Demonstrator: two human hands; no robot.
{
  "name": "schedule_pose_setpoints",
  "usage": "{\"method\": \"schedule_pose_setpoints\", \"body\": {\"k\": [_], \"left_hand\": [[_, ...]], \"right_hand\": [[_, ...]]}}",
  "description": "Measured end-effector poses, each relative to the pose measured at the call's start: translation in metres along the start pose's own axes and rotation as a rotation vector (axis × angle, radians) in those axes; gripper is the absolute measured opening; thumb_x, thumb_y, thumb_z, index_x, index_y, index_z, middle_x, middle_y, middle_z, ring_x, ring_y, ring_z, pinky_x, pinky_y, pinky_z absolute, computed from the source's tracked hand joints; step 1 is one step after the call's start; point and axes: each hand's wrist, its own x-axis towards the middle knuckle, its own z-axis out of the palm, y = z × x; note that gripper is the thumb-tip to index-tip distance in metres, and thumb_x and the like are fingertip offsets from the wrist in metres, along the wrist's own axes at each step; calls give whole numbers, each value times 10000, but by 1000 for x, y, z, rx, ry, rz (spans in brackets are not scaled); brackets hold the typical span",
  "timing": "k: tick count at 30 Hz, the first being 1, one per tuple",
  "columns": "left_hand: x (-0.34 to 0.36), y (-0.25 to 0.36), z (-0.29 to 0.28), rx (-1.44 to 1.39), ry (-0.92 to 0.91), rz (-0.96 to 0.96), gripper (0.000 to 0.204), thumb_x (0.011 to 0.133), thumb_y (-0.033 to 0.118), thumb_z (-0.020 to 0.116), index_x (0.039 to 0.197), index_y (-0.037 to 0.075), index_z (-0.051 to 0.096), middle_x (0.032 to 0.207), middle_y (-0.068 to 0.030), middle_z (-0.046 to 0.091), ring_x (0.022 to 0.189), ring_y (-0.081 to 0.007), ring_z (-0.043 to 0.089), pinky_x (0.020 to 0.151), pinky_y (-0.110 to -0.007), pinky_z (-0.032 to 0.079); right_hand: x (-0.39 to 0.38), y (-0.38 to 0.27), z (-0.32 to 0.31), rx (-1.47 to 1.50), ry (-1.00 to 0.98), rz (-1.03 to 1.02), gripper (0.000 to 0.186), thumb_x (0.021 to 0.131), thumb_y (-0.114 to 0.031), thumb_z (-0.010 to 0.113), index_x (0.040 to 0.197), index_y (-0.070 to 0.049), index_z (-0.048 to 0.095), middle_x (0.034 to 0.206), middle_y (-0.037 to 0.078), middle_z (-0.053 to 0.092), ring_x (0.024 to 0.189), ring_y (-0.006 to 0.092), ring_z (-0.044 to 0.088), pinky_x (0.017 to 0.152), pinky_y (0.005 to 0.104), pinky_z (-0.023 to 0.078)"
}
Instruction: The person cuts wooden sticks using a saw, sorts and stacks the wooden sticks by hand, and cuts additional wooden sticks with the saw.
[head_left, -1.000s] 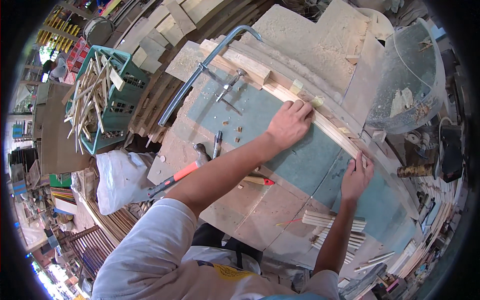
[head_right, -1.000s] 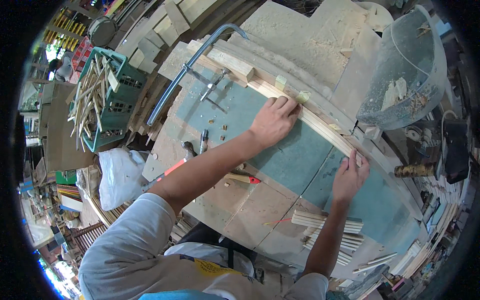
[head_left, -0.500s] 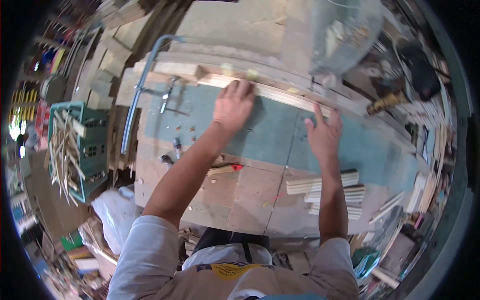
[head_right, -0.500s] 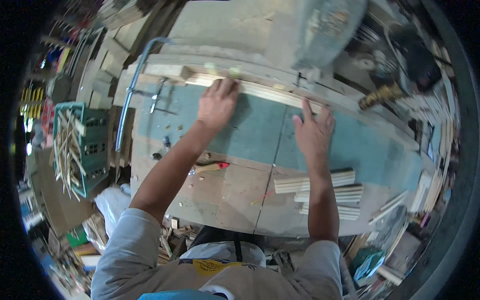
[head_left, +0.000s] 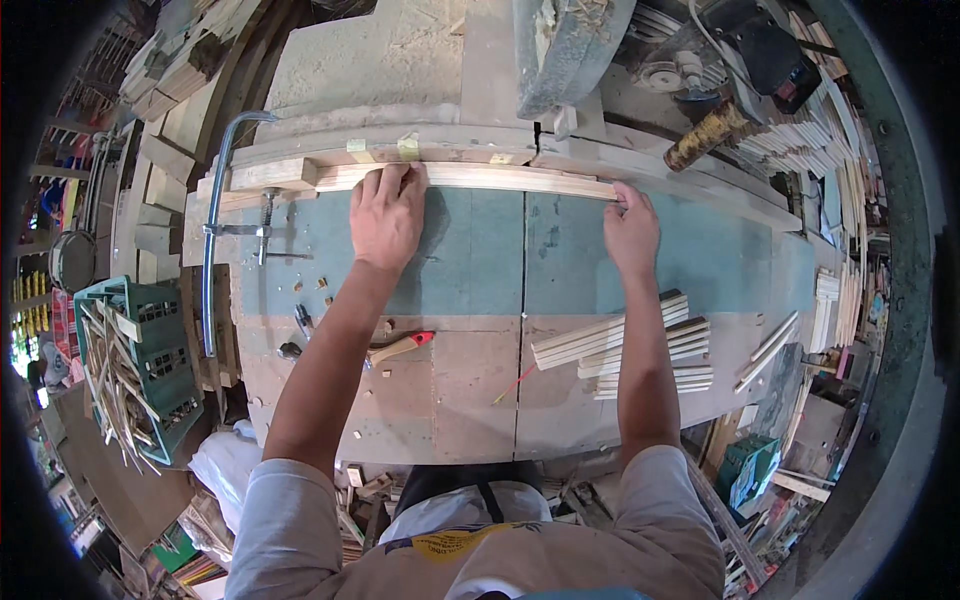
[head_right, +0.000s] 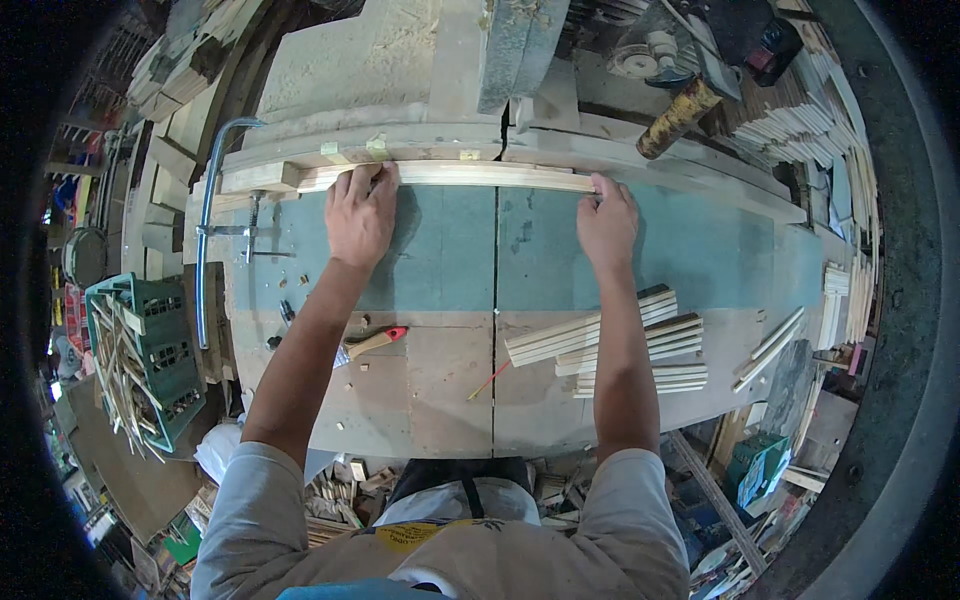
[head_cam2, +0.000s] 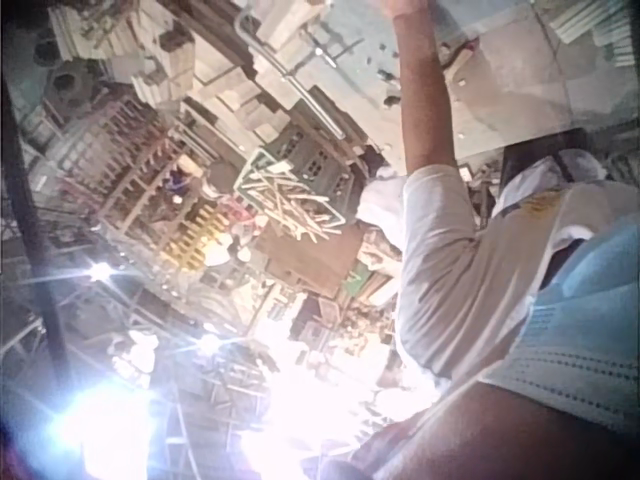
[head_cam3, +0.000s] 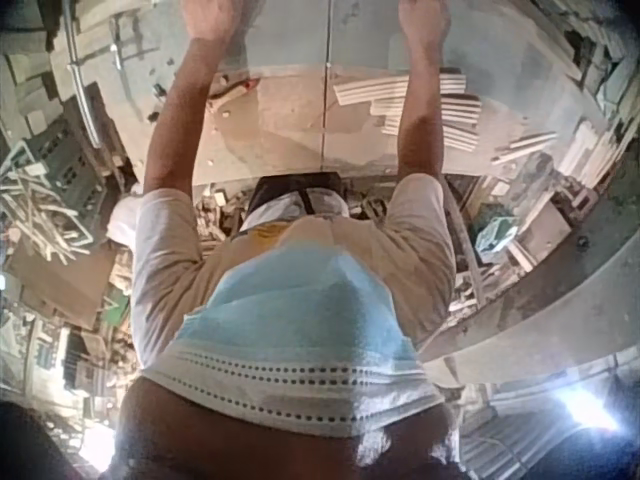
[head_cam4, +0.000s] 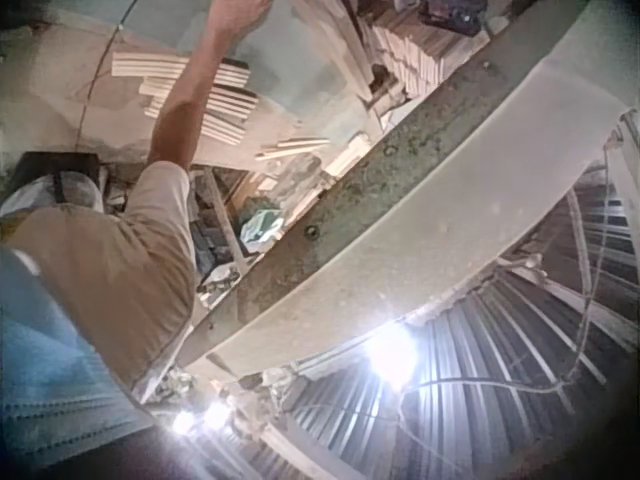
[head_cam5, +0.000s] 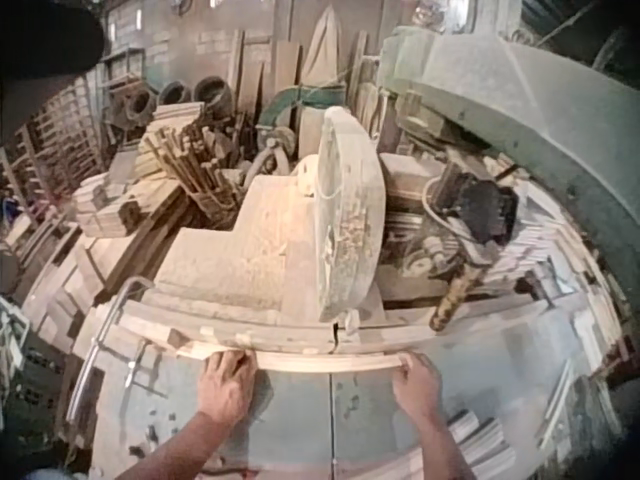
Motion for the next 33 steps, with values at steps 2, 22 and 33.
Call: {"method": "schedule_pose_setpoints", "body": {"k": [2, 22, 33], "left_hand": [[-1, 0, -1, -7, -10, -7, 292, 857, 138, 666, 1145, 110, 704, 1063, -15, 610, 955, -224, 604, 833, -387, 492], [6, 5, 5, -19, 16, -47, 211, 831, 228, 745, 1033, 168, 748, 1001, 18, 617, 943, -215, 603, 812, -405, 471], [-1, 0, 5, -76, -29, -56, 218, 838, 217, 708, 1052, 180, 723, 1034, 16, 622, 971, -221, 599, 855, -408, 474]], "right_hand": [[-8, -6, 3, 74, 5, 22, 394, 873, -99, 628, 1262, -57, 673, 1157, 135, 663, 1122, 337, 608, 996, 452, 491], [83, -24, -79, 1072, 522, -129, 488, 1083, -467, 467, 1204, -12, 592, 915, 76, 637, 852, 203, 614, 780, 356, 512], [89, -31, -80, 1352, 230, 4, 656, 979, -707, 479, 1058, -66, 594, 811, 29, 547, 711, 156, 515, 617, 303, 444]]}}
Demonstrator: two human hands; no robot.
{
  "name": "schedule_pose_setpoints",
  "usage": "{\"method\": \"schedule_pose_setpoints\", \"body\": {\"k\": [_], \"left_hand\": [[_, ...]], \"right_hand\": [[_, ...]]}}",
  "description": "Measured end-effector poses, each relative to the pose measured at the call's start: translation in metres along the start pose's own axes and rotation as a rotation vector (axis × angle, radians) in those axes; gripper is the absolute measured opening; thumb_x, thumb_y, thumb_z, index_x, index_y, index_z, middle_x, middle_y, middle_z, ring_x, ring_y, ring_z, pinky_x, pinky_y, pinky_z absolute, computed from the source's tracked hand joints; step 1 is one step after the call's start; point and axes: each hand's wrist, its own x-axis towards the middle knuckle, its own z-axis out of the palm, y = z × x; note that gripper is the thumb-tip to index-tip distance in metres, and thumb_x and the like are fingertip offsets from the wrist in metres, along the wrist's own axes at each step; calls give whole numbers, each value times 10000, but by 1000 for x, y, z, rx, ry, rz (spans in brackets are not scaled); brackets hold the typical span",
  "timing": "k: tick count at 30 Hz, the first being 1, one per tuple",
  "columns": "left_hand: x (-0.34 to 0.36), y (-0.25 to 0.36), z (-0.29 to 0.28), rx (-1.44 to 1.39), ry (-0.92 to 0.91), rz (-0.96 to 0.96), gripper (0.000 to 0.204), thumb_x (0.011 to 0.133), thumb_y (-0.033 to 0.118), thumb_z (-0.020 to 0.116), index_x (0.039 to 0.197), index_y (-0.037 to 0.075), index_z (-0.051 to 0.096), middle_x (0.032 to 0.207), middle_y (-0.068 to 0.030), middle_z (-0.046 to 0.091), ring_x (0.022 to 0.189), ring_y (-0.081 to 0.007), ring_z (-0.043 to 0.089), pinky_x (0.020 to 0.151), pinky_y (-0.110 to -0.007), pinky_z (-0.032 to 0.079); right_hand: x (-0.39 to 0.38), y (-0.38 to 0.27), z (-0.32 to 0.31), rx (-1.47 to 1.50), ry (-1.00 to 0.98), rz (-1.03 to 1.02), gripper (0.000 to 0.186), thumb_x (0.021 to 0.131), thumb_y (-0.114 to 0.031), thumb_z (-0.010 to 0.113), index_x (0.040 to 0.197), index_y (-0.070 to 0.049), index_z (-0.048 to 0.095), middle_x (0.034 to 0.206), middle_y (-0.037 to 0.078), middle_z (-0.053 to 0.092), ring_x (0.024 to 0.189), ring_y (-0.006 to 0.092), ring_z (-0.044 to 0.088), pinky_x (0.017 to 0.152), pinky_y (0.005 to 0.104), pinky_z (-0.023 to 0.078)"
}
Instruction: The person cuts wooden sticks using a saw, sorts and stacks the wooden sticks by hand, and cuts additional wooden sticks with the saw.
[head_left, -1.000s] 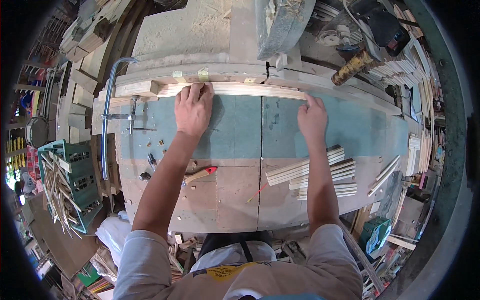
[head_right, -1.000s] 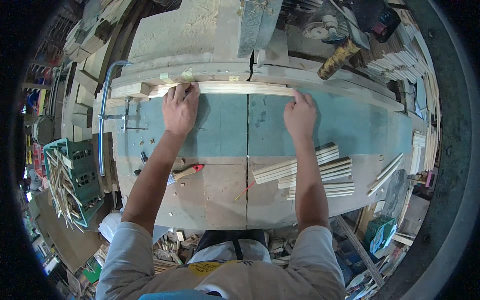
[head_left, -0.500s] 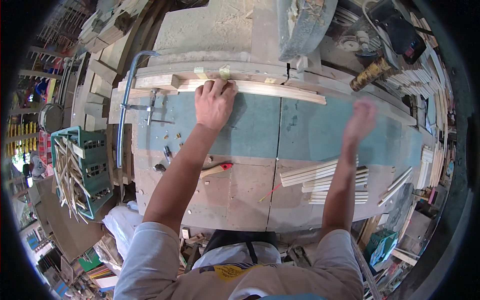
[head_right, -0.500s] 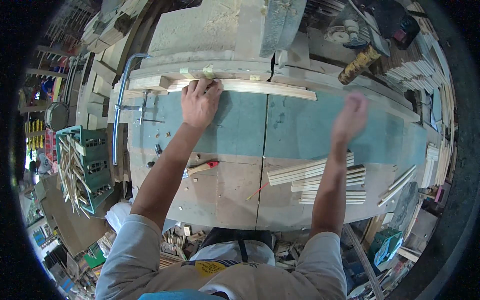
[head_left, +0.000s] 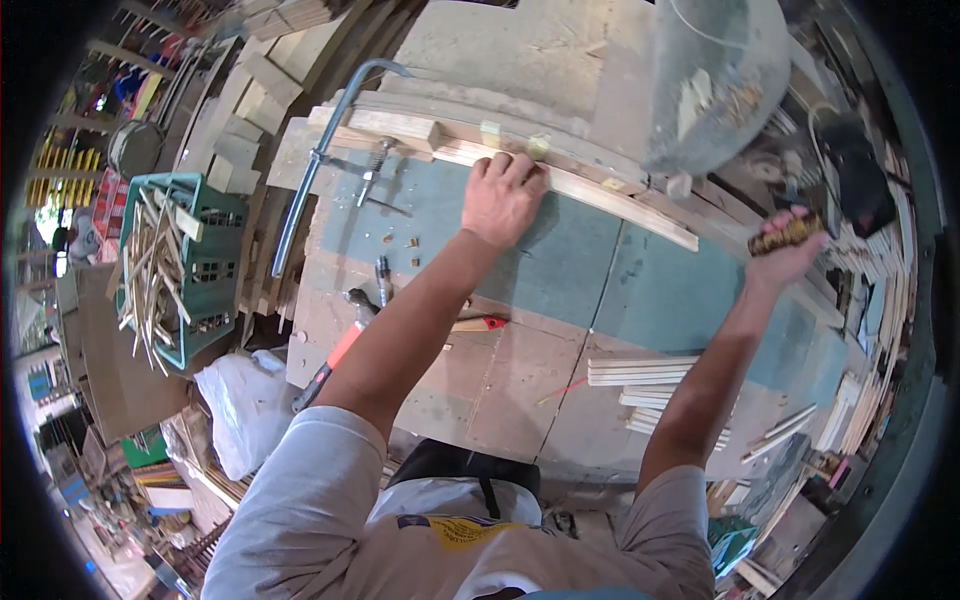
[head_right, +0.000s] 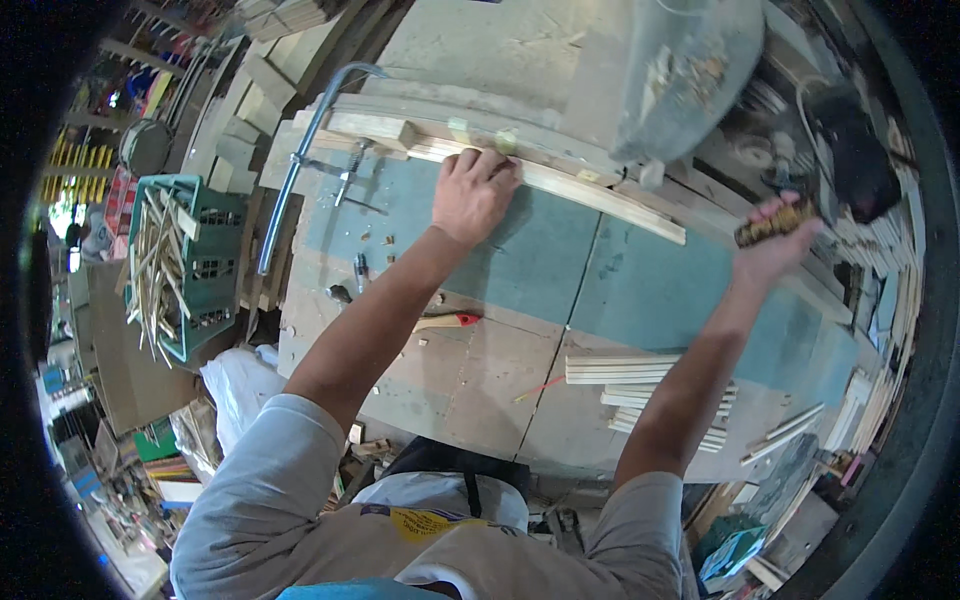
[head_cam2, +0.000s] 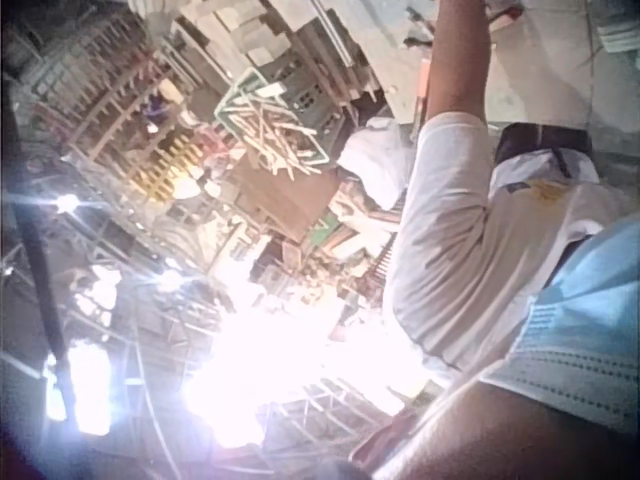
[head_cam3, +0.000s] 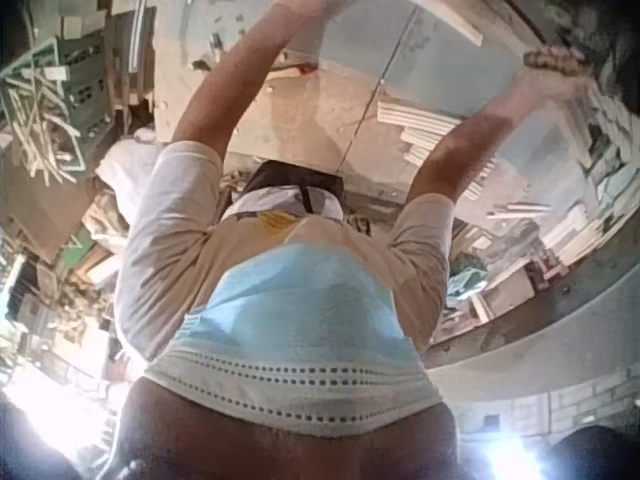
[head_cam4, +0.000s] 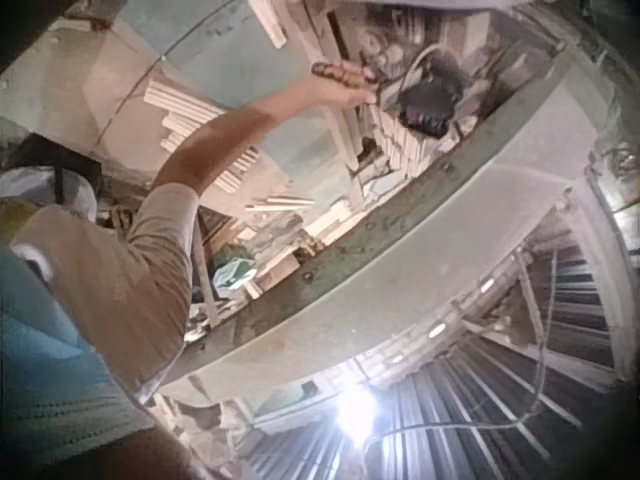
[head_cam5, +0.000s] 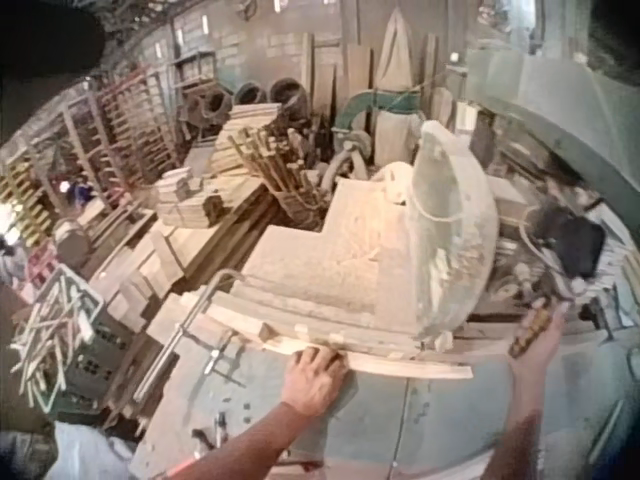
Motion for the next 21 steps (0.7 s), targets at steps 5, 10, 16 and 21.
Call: {"method": "schedule_pose_setpoints", "body": {"k": [5, 10, 16, 21], "left_hand": [[-3, 0, -3, 3, -22, -23, 236, 854, 220, 689, 1086, 183, 710, 1041, 20, 615, 972, -214, 593, 851, -409, 468], [-3, -3, -2, -11, 22, -22, 192, 890, 228, 621, 1044, 164, 716, 1007, -3, 580, 997, -209, 576, 867, -420, 464], [-4, -3, -1, -5, -13, -36, 190, 899, 236, 614, 1047, 170, 712, 1030, 1, 587, 1020, -206, 567, 884, -416, 449], [-4, -6, -1, 35, -68, -12, 221, 925, 256, 613, 1113, 196, 713, 1038, 3, 592, 1010, -212, 584, 856, -413, 457]], "right_hand": [[-52, -17, 4, -109, 90, -49, 651, 1035, -685, 331, 1049, -82, 574, 812, 22, 512, 699, 151, 463, 626, 296, 405], [-88, -22, -16, -123, 179, -71, 710, 1012, -728, 308, 1049, -70, 574, 761, 28, 505, 651, 166, 445, 599, 314, 389], [-139, -36, -38, -91, 142, -82, 736, 970, -787, 351, 1048, -93, 586, 731, 20, 527, 623, 150, 466, 574, 289, 405], [-172, -44, -52, -139, 196, -120, 740, 1005, -750, 255, 1027, -91, 591, 688, 42, 521, 582, 172, 472, 526, 288, 420]]}}
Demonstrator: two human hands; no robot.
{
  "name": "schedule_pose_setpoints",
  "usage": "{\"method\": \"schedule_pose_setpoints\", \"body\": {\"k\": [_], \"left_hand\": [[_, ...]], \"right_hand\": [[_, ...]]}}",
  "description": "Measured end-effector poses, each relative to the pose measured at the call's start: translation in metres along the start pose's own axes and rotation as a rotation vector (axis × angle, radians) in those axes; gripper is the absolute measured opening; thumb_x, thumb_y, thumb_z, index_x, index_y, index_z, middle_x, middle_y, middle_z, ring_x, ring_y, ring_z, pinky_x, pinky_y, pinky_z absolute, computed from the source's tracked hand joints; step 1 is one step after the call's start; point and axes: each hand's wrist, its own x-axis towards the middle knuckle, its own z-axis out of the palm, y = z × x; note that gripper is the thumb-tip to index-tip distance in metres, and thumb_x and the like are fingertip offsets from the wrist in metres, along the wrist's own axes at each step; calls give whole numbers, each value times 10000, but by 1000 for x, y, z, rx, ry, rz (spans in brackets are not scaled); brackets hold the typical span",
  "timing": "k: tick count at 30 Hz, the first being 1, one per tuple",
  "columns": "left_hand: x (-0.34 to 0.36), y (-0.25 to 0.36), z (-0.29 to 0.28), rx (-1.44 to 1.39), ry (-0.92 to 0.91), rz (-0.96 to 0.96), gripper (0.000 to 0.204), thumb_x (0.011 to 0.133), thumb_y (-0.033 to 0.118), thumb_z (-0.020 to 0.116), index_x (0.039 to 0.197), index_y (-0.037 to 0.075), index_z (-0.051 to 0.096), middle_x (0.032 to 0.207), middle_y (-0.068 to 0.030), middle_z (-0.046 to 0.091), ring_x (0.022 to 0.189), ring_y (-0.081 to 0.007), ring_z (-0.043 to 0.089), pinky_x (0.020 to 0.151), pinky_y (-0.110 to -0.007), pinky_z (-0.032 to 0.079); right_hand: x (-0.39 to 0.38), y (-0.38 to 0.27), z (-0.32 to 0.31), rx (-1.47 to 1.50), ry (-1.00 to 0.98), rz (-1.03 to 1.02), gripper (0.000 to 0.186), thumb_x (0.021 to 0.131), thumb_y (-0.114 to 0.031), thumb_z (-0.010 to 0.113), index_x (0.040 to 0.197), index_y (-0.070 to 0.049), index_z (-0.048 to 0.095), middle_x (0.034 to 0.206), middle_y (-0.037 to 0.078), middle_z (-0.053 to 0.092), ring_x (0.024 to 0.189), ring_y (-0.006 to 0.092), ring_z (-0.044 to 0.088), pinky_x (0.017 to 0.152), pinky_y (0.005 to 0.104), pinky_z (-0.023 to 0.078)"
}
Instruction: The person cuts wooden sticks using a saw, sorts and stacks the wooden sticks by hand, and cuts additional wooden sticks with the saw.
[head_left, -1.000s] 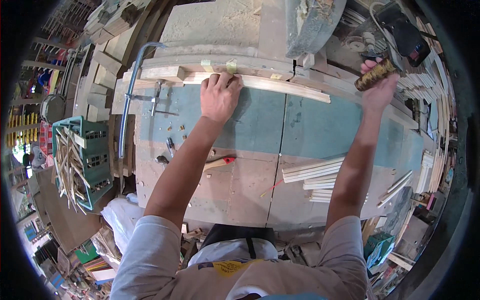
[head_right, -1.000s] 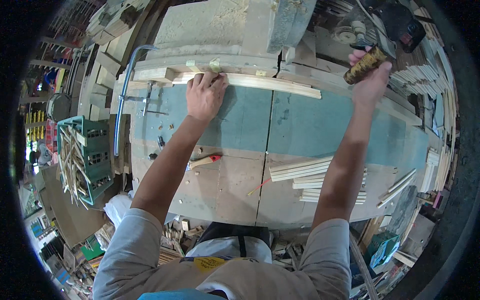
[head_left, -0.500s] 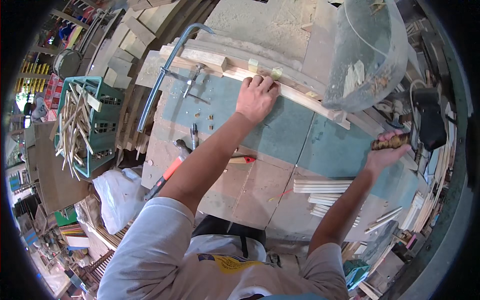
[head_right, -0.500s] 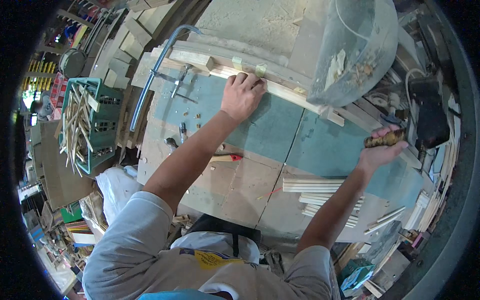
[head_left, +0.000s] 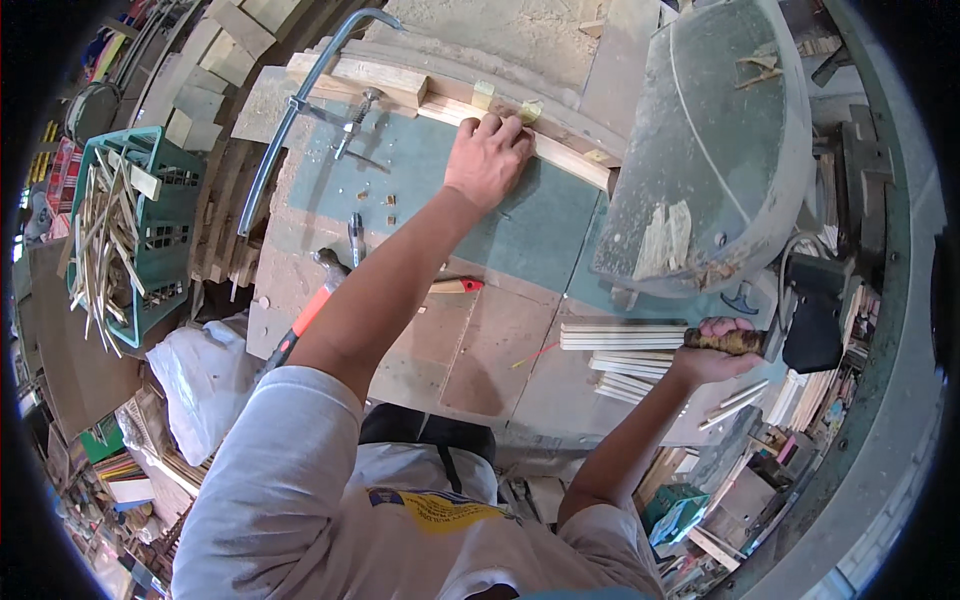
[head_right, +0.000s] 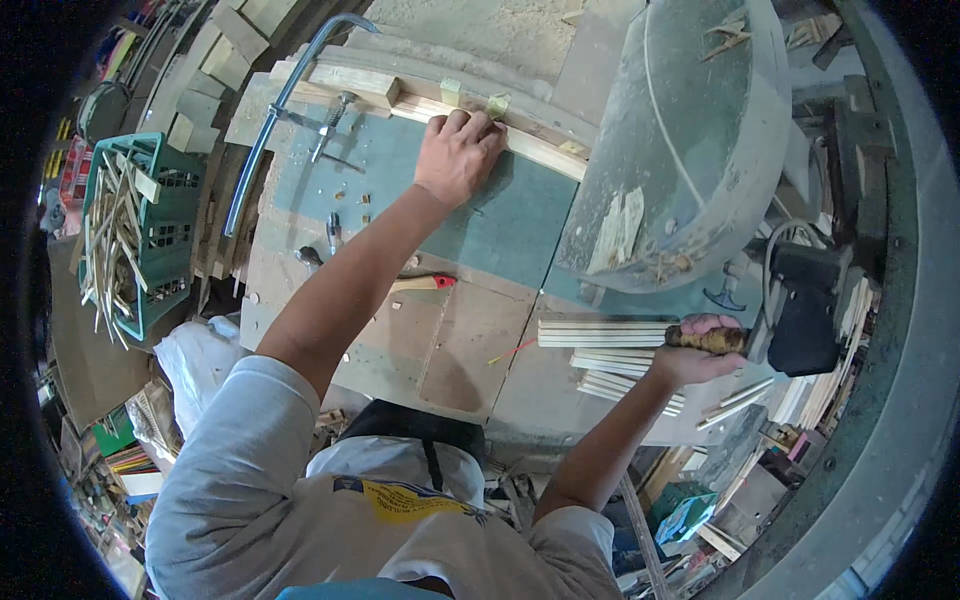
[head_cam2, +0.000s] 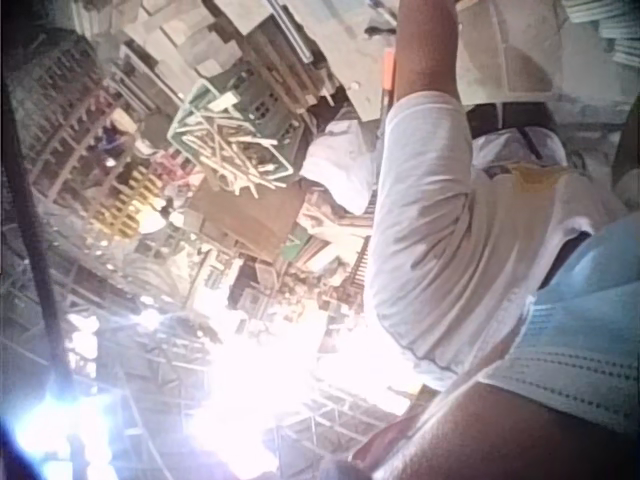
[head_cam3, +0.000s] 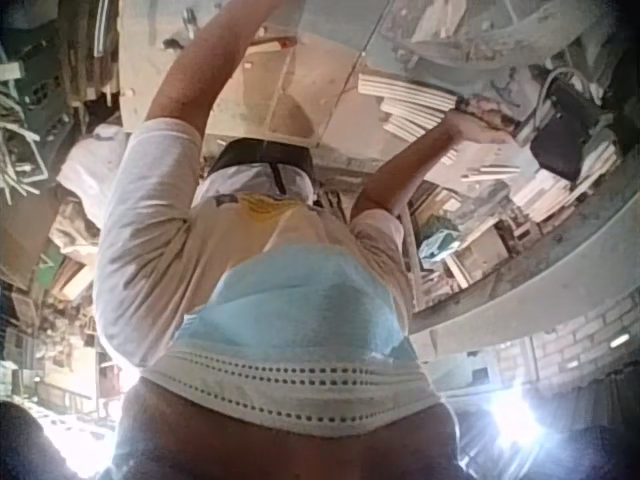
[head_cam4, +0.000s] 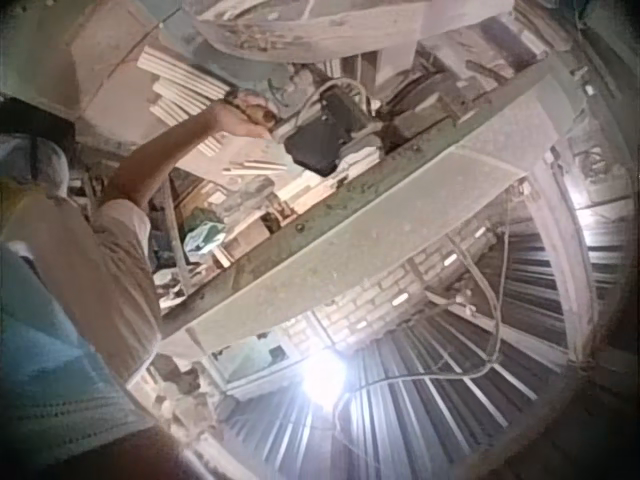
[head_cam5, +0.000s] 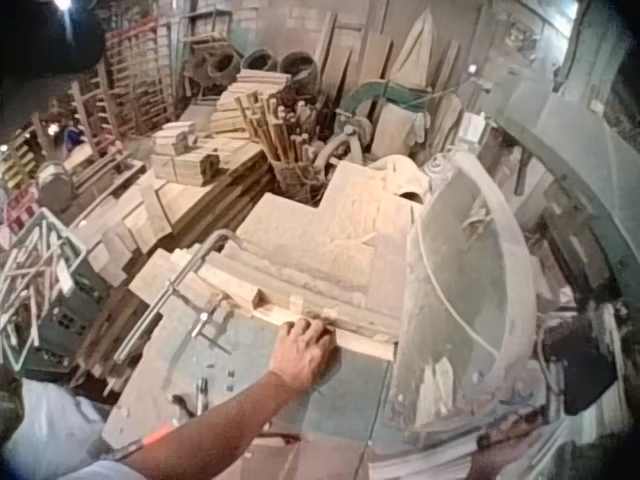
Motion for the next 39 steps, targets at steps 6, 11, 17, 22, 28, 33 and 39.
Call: {"method": "schedule_pose_setpoints", "body": {"k": [6, 11, 17, 22, 28, 33, 39], "left_hand": [[-1, 0, 0, -8, -5, -8, 212, 931, 252, 604, 1105, 198, 712, 1048, 8, 590, 1025, -210, 579, 863, -411, 458], [-1, 3, 1, -17, -12, -7, 234, 918, 251, 611, 1128, 201, 702, 1056, 3, 593, 1018, -214, 577, 872, -413, 454], [0, 1, 1, -21, 2, 10, 283, 876, 243, 654, 1154, 203, 684, 1067, -1, 595, 1020, -220, 576, 882, -420, 448], [6, 1, -4, -37, 40, -12, 233, 854, 237, 715, 1078, 172, 720, 1068, -16, 600, 1009, -238, 578, 876, -427, 446], [8, 5, -9, -109, 25, -14, 268, 860, 219, 719, 1124, 182, 738, 1046, -36, 621, 999, -270, 580, 878, -449, 440], [8, 8, -6, -111, 14, -57, 295, 844, 204, 728, 1138, 191, 745, 1105, -32, 629, 1014, -282, 575, 903, -454, 429], [15, 9, -6, -108, -12, -36, 320, 832, 186, 726, 1152, 176, 739, 1126, -29, 626, 1047, -282, 567, 920, -453, 426]], "right_hand": [[-26, -5, -26, 4, -42, -87, 727, 1035, -682, 191, 988, -69, 578, 651, 55, 516, 525, 181, 477, 478, 293, 412], [-23, -5, -27, -94, -64, -136, 741, 1026, -702, 190, 996, -72, 579, 648, 49, 517, 547, 173, 485, 499, 286, 415], [21, 11, 18, -50, 14, 20, 756, 968, -796, 324, 1051, -94, 591, 728, 18, 526, 645, 149, 499, 588, 296, 437], [56, 18, 65, -44, 69, 38, 730, 958, -791, 388, 1037, -87, 565, 804, 15, 509, 687, 154, 474, 596, 290, 403], [54, 77, 47, 141, 52, 43, 620, 1028, -634, 450, 1213, -63, 605, 1075, 79, 649, 999, 227, 629, 869, 374, 513], [27, 108, 55, -1079, -568, -546, 319, 898, -168, 721, 1187, -59, 642, 1186, 94, 646, 1108, 312, 593, 1019, 464, 428], [48, 89, 79, -1310, -799, -368, 406, 857, -187, 758, 1238, -94, 654, 1228, 65, 594, 1160, 299, 537, 1025, 446, 404]]}}
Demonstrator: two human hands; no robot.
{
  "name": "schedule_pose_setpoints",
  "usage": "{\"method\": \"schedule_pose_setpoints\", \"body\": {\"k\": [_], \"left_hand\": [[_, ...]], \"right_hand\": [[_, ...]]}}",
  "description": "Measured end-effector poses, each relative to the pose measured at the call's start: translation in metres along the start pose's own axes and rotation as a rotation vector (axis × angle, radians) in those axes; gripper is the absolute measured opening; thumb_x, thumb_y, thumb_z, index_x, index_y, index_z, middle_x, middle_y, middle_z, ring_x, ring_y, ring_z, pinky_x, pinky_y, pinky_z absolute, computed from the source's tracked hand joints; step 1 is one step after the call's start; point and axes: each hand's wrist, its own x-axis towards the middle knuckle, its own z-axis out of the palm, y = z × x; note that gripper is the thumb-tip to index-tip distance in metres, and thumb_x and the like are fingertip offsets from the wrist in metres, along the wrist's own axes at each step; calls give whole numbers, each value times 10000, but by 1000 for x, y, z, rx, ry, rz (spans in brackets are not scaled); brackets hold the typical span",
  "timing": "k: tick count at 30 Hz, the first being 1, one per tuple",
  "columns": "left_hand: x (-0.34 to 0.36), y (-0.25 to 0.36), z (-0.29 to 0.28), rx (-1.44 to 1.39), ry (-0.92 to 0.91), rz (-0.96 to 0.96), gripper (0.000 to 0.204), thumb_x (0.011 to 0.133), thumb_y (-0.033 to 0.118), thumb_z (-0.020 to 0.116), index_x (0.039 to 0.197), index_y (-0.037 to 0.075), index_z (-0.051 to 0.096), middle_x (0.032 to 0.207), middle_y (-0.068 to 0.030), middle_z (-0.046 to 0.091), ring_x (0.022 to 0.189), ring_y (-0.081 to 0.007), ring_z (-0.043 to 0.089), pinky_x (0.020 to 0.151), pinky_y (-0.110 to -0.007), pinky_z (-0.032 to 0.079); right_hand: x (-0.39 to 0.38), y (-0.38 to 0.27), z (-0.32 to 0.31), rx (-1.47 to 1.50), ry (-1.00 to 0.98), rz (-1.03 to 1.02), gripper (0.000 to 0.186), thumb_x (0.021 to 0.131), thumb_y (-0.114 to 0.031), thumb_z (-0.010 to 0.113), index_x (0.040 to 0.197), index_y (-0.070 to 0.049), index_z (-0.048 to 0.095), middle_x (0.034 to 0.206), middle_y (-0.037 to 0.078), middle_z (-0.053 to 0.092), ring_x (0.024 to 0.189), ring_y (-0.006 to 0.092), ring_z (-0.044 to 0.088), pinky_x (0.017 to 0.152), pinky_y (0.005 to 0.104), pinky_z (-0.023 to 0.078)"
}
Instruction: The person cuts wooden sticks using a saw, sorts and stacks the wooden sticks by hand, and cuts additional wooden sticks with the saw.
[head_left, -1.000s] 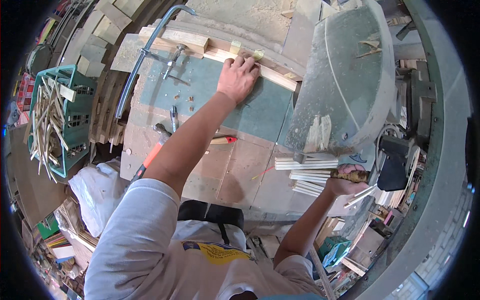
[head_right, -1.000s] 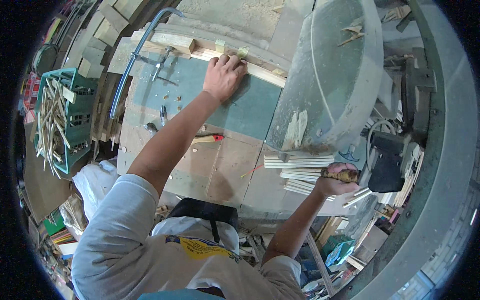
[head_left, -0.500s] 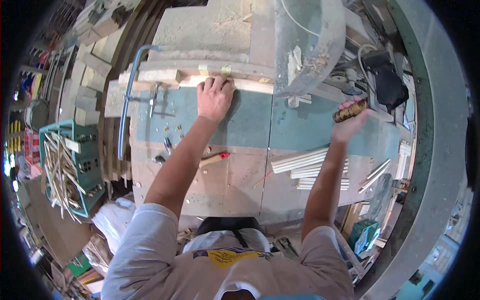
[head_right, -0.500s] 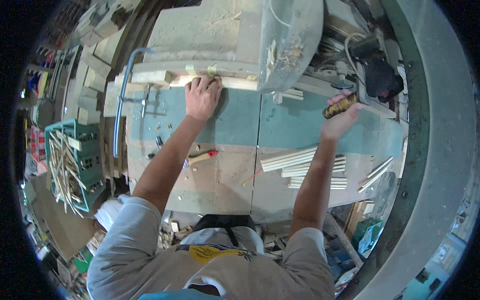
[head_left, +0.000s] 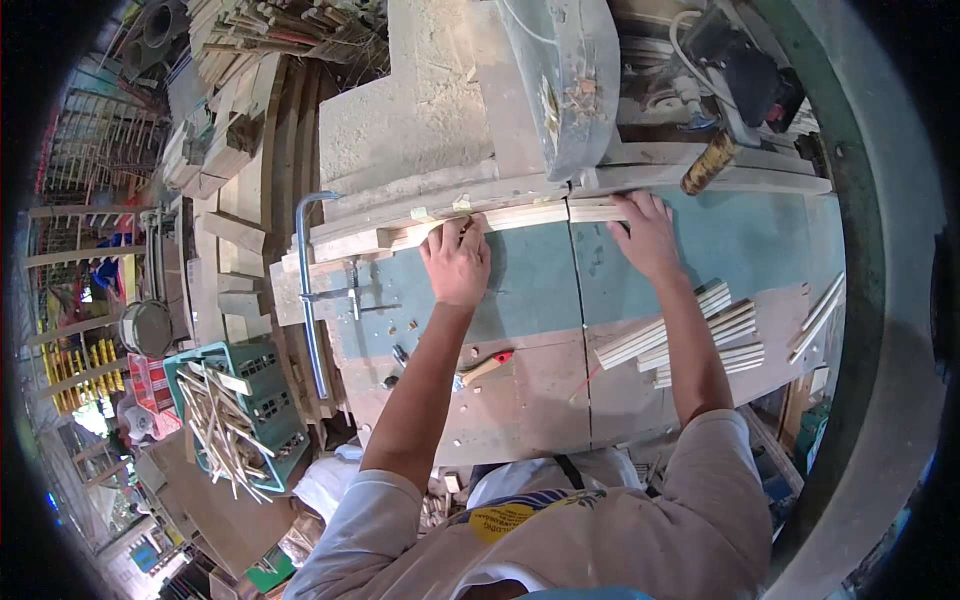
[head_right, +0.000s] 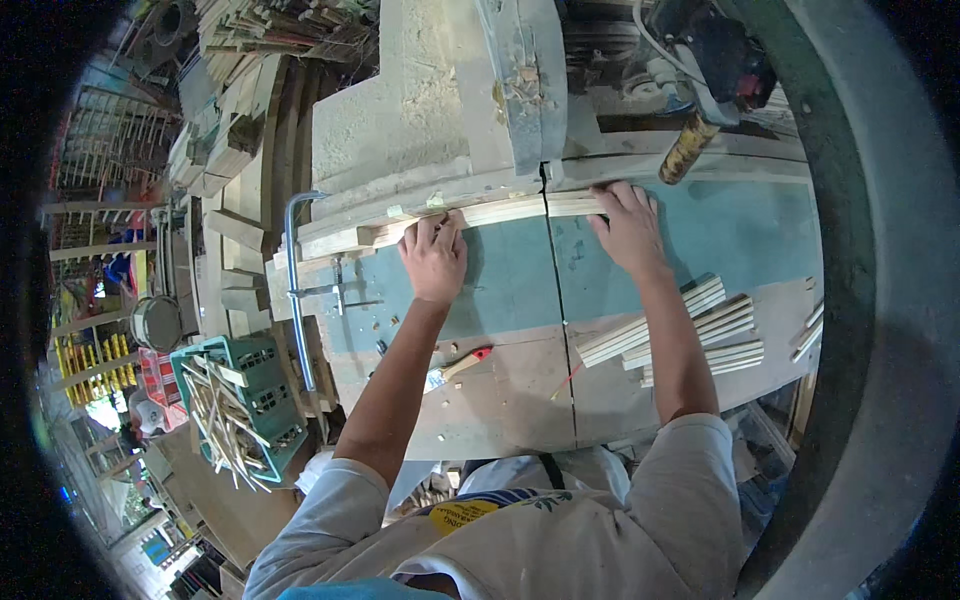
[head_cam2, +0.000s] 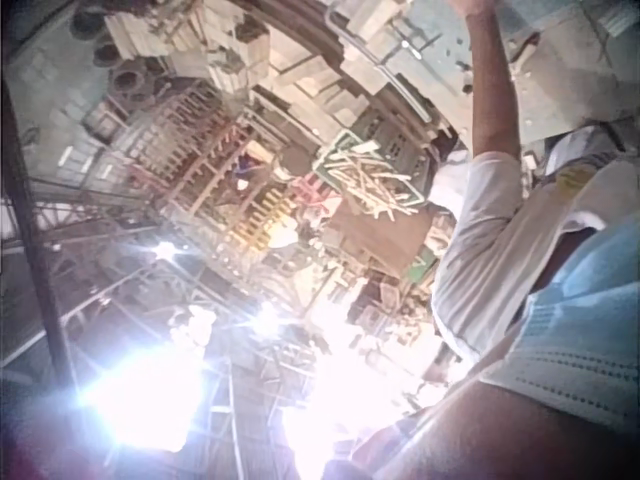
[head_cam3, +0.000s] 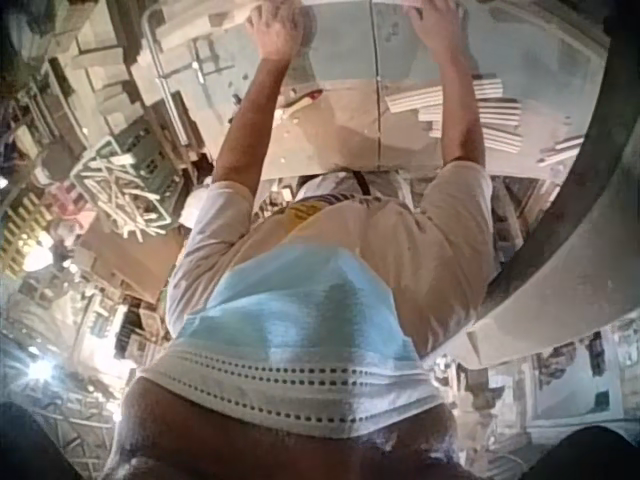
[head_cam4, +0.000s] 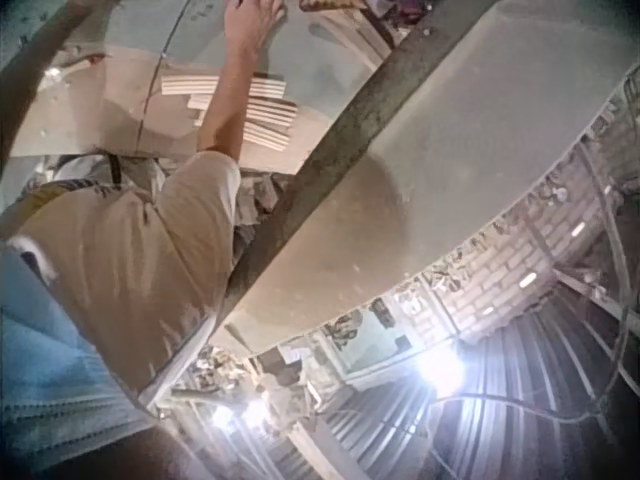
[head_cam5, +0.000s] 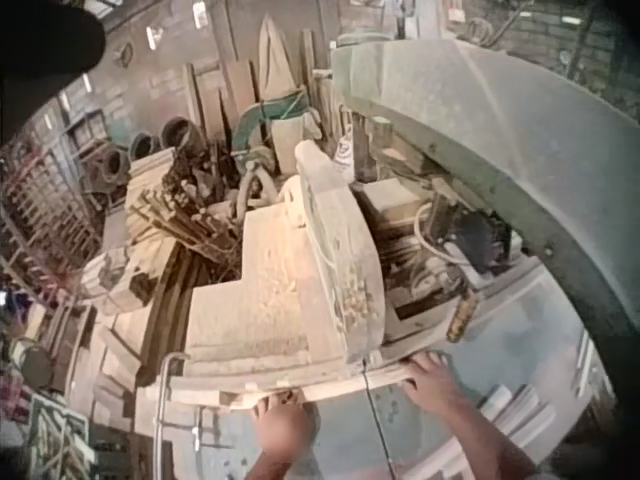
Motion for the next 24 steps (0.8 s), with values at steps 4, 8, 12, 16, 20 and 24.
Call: {"method": "schedule_pose_setpoints", "body": {"k": [4, 8, 12, 16, 20, 24], "left_hand": [[3, 1, -12, -26, -85, -29, 357, 837, 172, 715, 1193, 165, 719, 1146, -36, 619, 1076, -292, 564, 940, -465, 428], [-18, 1, -34, -4, -56, 1, 305, 849, 210, 684, 1141, 130, 720, 1234, -90, 640, 1168, -285, 580, 948, -487, 451], [-56, 40, -67, -642, -335, -159, 208, 850, 190, 635, 979, 48, 717, 995, -201, 684, 915, -385, 657, 807, -511, 527], [-117, 68, -96, -1255, -414, -492, 239, 888, 199, 641, 1003, 1, 709, 865, -168, 712, 749, -279, 625, 751, -401, 552], [-159, 28, -178, -1553, -302, -822, 197, 894, 139, 668, 979, -37, 687, 818, -101, 720, 720, -197, 660, 696, -374, 569], [-188, -94, -304, -1371, -369, -1029, 179, 957, 166, 628, 969, -12, 649, 863, -129, 742, 691, -182, 737, 653, -317, 621]], "right_hand": [[0, -7, -9, 16, -85, 45, 408, 873, -224, 751, 1250, -102, 655, 1223, 81, 595, 1169, 304, 544, 1024, 451, 411], [-9, -15, 4, -32, -116, -10, 410, 875, -249, 718, 1248, -95, 650, 1246, 138, 594, 1226, 347, 543, 1057, 484, 439], [-43, -32, -6, -94, -214, 25, 384, 818, -241, 705, 1147, -45, 669, 1058, 214, 649, 1056, 423, 615, 928, 511, 510], [-115, -136, -6, 333, -117, 229, 290, 837, -56, 632, 1118, 1, 678, 989, 202, 690, 890, 323, 677, 836, 423, 539], [-187, -303, -7, 627, -165, 64, 353, 893, 1, 637, 1244, 30, 648, 1077, 172, 677, 938, 247, 676, 865, 366, 548], [-237, -395, -26, 618, -265, -150, 418, 855, -49, 727, 1248, 45, 623, 1169, 173, 644, 978, 299, 672, 891, 389, 536]]}}
